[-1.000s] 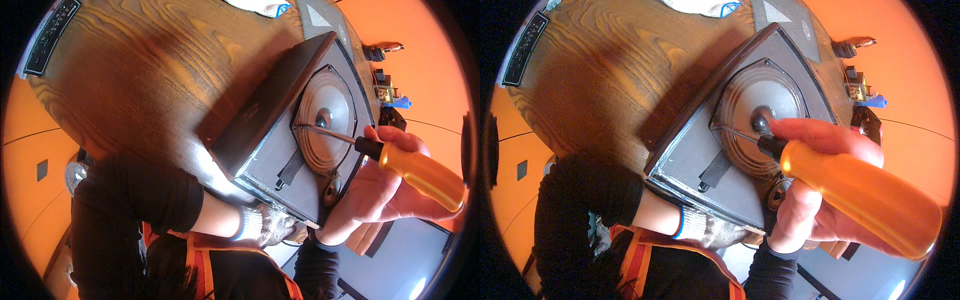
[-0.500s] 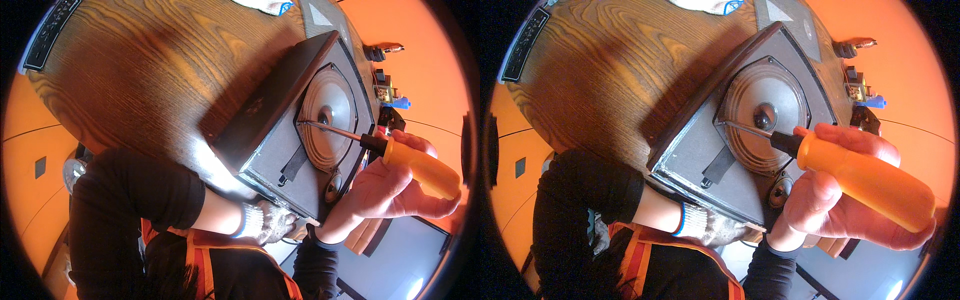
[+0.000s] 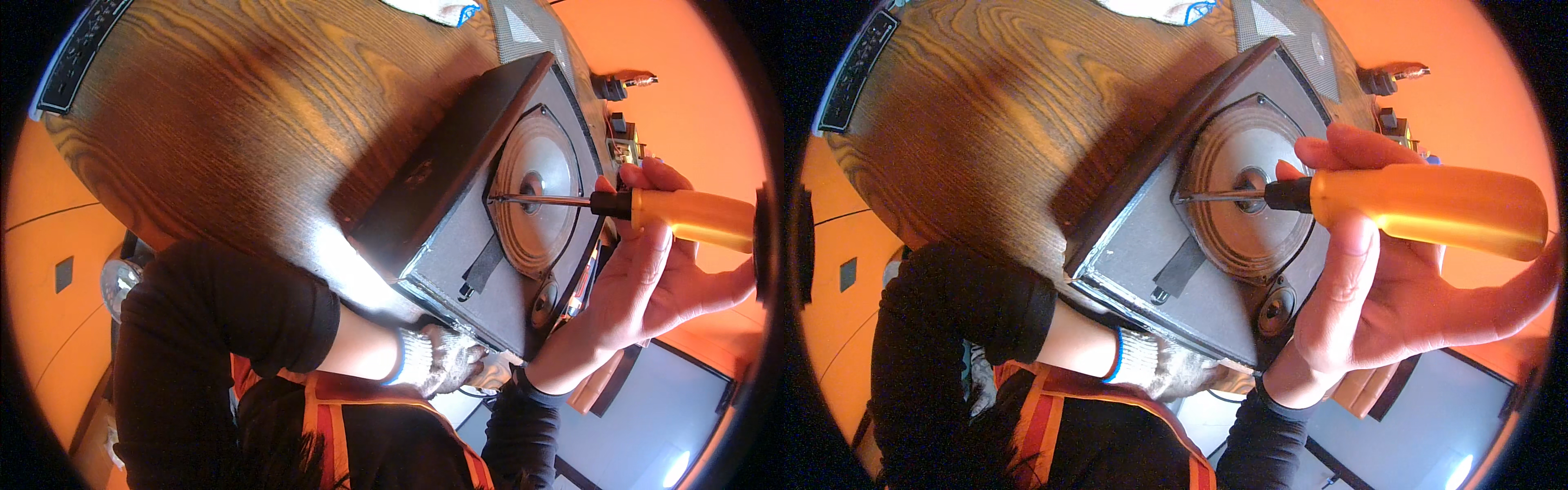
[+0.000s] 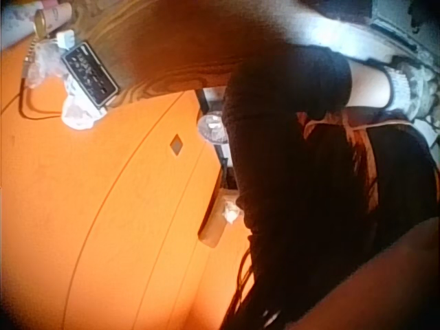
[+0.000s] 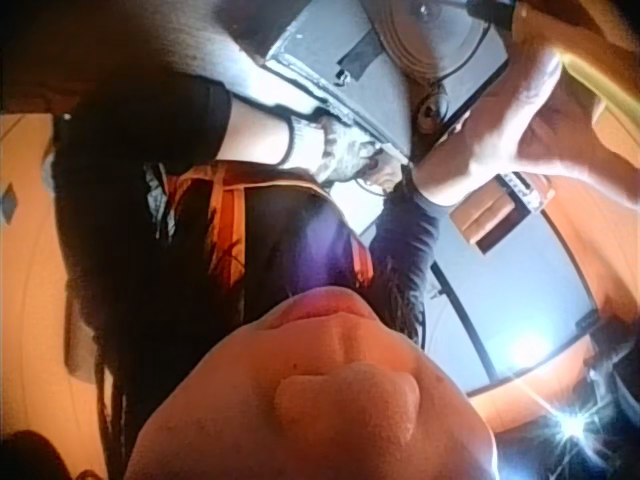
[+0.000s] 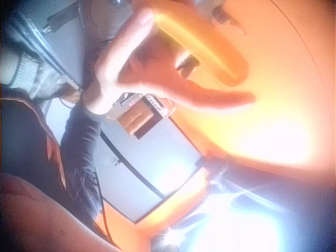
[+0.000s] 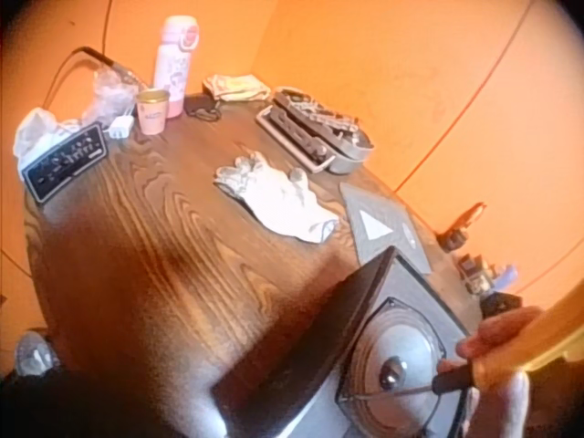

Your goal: The person uses a yellow-handled screwdriver to remove screws from the front panel of a black speaker. They unscrew multiple fasteners around the speaker cone and tweeter, then set the screwdriver down and reposition the speaker on the workbench.

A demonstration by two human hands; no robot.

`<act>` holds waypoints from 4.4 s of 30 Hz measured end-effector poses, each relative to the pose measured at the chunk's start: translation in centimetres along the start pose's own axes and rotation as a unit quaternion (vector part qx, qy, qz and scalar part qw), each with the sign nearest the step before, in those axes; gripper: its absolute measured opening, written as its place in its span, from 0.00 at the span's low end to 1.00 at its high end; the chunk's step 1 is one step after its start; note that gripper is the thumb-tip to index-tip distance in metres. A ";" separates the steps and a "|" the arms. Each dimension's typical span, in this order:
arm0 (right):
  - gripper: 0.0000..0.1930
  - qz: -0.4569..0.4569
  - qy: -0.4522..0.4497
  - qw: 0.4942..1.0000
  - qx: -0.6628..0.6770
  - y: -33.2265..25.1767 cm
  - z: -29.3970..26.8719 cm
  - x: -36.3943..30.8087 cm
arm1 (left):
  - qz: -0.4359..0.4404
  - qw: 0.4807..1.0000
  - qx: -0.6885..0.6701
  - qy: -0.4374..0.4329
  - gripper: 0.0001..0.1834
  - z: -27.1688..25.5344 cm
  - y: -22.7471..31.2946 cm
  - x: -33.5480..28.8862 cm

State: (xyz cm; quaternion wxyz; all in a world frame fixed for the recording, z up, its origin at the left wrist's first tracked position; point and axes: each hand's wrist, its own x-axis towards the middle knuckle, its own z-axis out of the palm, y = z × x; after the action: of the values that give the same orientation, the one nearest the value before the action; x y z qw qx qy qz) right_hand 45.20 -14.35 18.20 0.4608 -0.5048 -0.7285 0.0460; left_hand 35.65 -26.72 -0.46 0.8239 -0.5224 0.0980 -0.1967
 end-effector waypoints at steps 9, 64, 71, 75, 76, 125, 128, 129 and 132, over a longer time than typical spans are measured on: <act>0.40 -0.052 0.027 0.995 -0.083 -1.7 1.2 -0.4 | -0.003 1.000 0.009 -0.007 0.25 -0.5 0.1 0.2; 0.36 -0.018 -0.023 0.993 0.112 0.3 -0.1 1.0 | 0.010 0.998 0.055 0.008 0.25 0.1 0.9 0.9; 0.40 -0.053 -0.011 0.998 0.015 -0.7 -0.1 0.5 | 0.034 0.998 0.041 0.042 0.25 0.2 0.8 1.0; 0.41 -0.035 0.005 0.999 0.008 -0.1 -0.1 0.1 | 0.016 0.998 0.063 0.010 0.25 0.3 0.9 1.0; 0.40 -0.032 -0.012 0.999 0.018 0.0 -0.2 0.2 | 0.018 0.998 0.063 0.010 0.25 0.2 0.9 1.0; 0.38 0.026 -0.051 0.995 0.076 -0.5 0.0 0.8 | 0.029 0.997 0.073 0.024 0.26 0.5 1.2 0.2; 0.39 0.014 -0.021 0.999 -0.029 -1.2 0.7 0.6 | 0.030 0.996 0.075 0.023 0.26 0.5 1.2 0.1; 0.39 0.006 -0.019 1.000 0.007 -1.1 1.0 0.7 | 0.031 0.996 0.074 0.024 0.26 0.5 1.2 0.1; 0.38 -0.018 -0.015 0.994 0.107 -0.6 1.9 1.2 | 0.031 0.996 0.076 0.023 0.26 0.4 1.2 0.0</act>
State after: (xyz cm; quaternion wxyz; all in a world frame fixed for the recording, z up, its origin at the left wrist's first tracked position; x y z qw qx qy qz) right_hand 43.32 -13.01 18.19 0.5016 -0.4390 -0.7352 0.1230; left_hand 36.09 -25.94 -1.31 0.8644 -0.4503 0.1178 -0.1900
